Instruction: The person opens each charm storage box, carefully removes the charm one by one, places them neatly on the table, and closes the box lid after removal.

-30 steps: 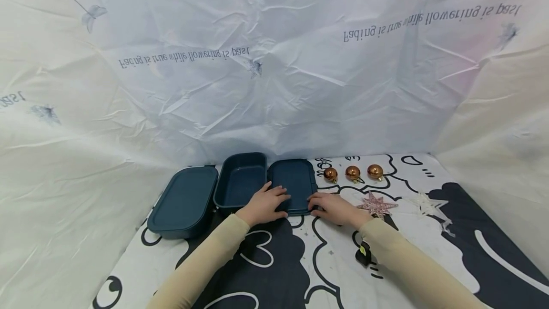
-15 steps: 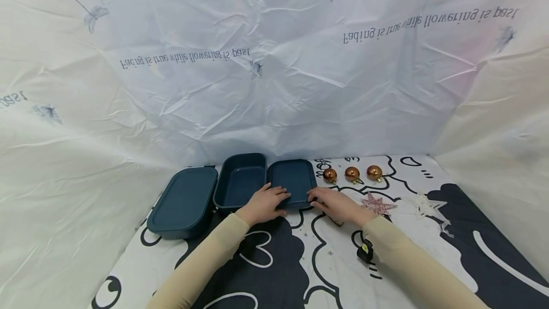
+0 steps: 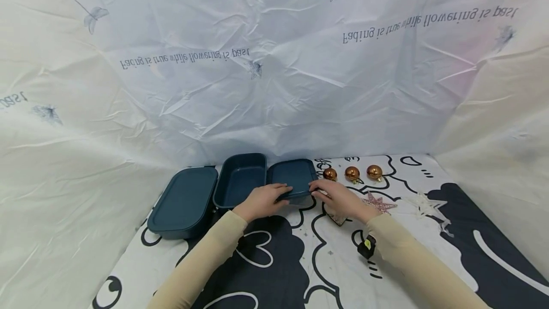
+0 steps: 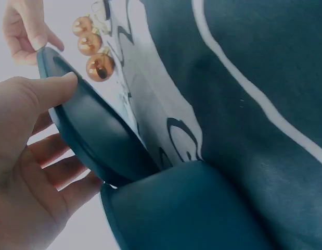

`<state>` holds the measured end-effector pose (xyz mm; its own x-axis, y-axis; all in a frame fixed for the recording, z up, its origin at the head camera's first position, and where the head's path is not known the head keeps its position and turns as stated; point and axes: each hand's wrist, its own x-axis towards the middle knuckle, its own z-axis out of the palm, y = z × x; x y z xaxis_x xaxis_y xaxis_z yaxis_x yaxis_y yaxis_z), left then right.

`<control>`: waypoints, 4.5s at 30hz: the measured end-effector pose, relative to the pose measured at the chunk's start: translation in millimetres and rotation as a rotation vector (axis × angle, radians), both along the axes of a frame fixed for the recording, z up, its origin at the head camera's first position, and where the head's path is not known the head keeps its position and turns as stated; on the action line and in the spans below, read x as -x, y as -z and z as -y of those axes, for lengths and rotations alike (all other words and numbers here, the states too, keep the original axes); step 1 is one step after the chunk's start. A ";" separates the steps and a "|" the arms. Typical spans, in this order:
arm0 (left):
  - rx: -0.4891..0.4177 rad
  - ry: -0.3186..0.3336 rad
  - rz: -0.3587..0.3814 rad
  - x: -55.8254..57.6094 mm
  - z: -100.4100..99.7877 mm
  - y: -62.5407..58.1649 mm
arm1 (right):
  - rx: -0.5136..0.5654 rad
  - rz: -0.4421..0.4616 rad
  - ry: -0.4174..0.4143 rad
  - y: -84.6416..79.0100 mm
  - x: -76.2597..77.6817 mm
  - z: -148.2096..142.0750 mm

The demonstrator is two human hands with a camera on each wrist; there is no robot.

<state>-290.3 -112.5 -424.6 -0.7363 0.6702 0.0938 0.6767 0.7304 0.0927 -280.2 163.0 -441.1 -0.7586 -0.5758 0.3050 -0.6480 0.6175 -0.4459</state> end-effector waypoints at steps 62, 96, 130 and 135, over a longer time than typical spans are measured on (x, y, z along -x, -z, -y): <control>-0.915 0.139 -0.460 -26.9 38.2 -158.6 | 0.437 0.058 0.075 -19.3 -2.5 58.5; -0.932 -0.581 -0.064 13.3 143.6 -64.6 | 0.596 0.321 0.132 -10.1 6.8 156.7; -0.570 -0.598 0.220 62.7 146.0 -16.4 | 0.462 0.392 0.243 7.0 18.8 169.6; -0.518 -0.615 0.234 64.9 144.2 -9.1 | 0.449 0.392 0.244 10.6 17.9 169.8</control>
<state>-355.1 -256.7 -415.5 -0.9953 0.0563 0.0789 0.0928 0.7894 0.6069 -298.1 -6.8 -451.7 -0.9558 -0.2531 0.1494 -0.2485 0.4245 -0.8706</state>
